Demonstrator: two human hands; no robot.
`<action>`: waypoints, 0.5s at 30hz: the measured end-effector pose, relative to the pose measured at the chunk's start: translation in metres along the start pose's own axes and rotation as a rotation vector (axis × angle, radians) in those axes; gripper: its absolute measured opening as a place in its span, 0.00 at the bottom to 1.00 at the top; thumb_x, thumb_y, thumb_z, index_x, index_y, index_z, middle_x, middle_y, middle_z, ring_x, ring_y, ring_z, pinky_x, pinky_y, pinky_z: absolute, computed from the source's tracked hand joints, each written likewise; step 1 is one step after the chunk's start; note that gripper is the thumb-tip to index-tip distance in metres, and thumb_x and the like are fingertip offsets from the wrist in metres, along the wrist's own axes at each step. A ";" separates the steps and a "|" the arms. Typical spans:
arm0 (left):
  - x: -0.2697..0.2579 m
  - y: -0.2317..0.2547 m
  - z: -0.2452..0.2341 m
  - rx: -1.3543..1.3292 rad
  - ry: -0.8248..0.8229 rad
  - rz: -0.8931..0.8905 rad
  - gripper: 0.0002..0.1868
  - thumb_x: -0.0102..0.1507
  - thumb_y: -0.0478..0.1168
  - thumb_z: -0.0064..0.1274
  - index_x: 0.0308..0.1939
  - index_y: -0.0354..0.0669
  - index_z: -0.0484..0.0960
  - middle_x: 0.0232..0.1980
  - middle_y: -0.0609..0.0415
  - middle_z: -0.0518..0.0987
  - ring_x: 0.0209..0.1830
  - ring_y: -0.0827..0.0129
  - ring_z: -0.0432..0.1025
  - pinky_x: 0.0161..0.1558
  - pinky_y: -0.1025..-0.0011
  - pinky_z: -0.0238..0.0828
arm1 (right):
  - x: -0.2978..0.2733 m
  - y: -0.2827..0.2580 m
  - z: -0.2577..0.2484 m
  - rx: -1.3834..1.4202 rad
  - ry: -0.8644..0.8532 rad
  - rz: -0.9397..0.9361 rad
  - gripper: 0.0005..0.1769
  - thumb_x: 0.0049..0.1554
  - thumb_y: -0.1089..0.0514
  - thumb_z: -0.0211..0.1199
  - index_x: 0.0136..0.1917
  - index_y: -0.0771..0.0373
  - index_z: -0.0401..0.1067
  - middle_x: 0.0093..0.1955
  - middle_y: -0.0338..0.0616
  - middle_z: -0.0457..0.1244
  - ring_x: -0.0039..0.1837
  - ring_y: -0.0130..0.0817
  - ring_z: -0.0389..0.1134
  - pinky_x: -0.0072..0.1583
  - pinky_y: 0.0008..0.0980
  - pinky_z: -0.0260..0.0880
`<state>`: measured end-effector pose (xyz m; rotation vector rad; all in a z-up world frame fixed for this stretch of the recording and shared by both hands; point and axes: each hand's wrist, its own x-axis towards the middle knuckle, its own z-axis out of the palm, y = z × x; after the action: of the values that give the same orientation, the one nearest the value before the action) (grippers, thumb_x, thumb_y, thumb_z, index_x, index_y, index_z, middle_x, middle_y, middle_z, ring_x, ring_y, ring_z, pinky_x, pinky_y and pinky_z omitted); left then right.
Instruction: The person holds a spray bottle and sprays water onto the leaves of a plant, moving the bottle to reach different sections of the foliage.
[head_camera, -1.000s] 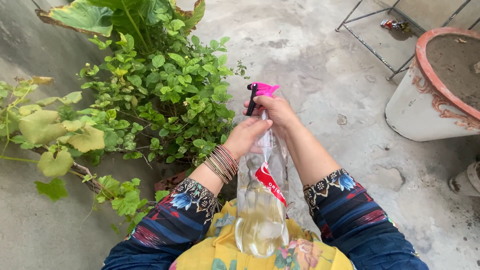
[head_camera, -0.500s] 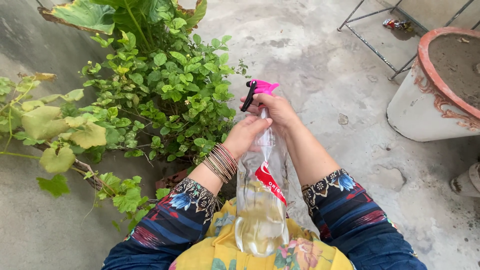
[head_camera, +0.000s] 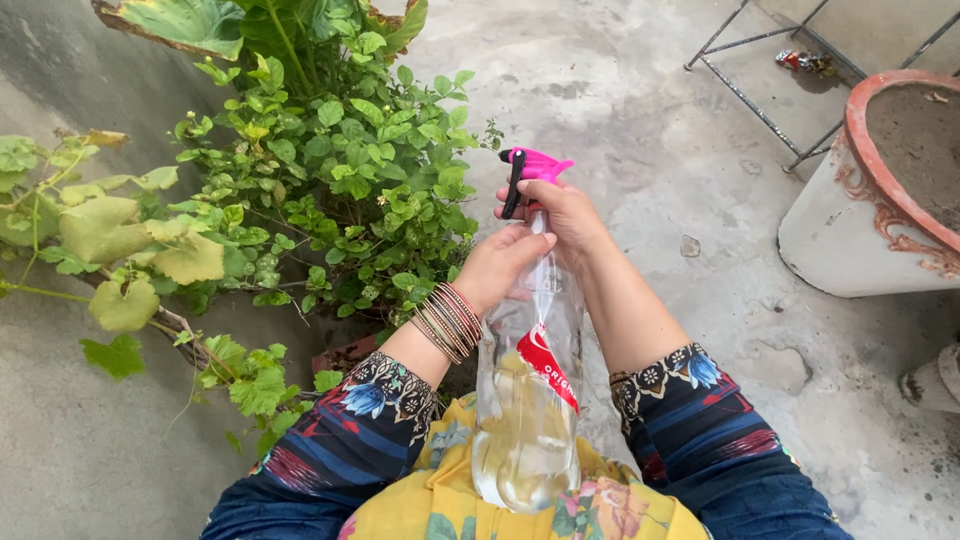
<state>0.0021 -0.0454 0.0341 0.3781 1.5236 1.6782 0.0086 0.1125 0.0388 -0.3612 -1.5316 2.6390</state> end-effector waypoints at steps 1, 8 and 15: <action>0.005 -0.005 -0.001 -0.003 0.003 0.000 0.24 0.59 0.59 0.56 0.50 0.49 0.80 0.49 0.61 0.78 0.50 0.74 0.73 0.43 0.62 0.77 | -0.006 -0.006 0.006 -0.002 -0.002 0.004 0.16 0.60 0.61 0.59 0.59 0.71 0.68 0.53 0.54 0.69 0.53 0.46 0.73 0.53 0.46 0.77; 0.012 -0.012 -0.002 -0.006 -0.018 0.025 0.24 0.61 0.59 0.57 0.48 0.45 0.80 0.47 0.58 0.76 0.47 0.71 0.72 0.42 0.63 0.78 | -0.017 -0.018 0.018 0.023 -0.063 0.027 0.18 0.60 0.61 0.54 0.61 0.70 0.68 0.58 0.56 0.70 0.59 0.45 0.73 0.56 0.44 0.77; 0.004 -0.002 0.002 -0.034 -0.042 0.008 0.24 0.58 0.58 0.55 0.51 0.50 0.79 0.49 0.59 0.78 0.50 0.71 0.74 0.41 0.64 0.78 | 0.007 0.002 -0.012 -0.074 0.007 0.033 0.15 0.61 0.61 0.59 0.58 0.72 0.70 0.52 0.54 0.69 0.53 0.47 0.72 0.53 0.45 0.77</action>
<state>0.0013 -0.0414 0.0316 0.3998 1.4627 1.6896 0.0044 0.1228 0.0301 -0.4028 -1.6389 2.6077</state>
